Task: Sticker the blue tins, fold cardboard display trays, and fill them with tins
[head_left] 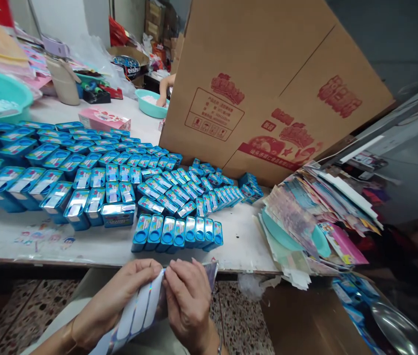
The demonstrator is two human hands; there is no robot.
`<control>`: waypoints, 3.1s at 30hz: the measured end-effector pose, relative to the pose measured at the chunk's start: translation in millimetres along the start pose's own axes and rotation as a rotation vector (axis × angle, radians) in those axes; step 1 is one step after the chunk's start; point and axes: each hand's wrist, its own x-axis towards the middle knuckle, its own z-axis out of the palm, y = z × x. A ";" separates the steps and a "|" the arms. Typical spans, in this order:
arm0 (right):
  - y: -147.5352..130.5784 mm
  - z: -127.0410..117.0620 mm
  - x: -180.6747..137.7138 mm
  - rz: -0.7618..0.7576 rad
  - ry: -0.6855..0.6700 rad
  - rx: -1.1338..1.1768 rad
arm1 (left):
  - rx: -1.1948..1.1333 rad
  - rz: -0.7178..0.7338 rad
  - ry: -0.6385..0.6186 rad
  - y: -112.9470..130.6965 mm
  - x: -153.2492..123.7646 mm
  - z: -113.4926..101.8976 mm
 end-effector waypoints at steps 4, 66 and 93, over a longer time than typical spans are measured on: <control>-0.8 -4.6 1.4 -0.052 -0.020 -0.024 | 0.010 0.014 -0.008 -1.1 0.7 -1.8; 10.6 23.7 35.6 0.146 -0.409 0.302 | 0.223 0.197 0.060 -22.5 13.8 -75.6; 1.7 12.4 -18.4 -0.022 -0.232 0.001 | 0.433 0.076 0.010 -22.1 4.7 -37.3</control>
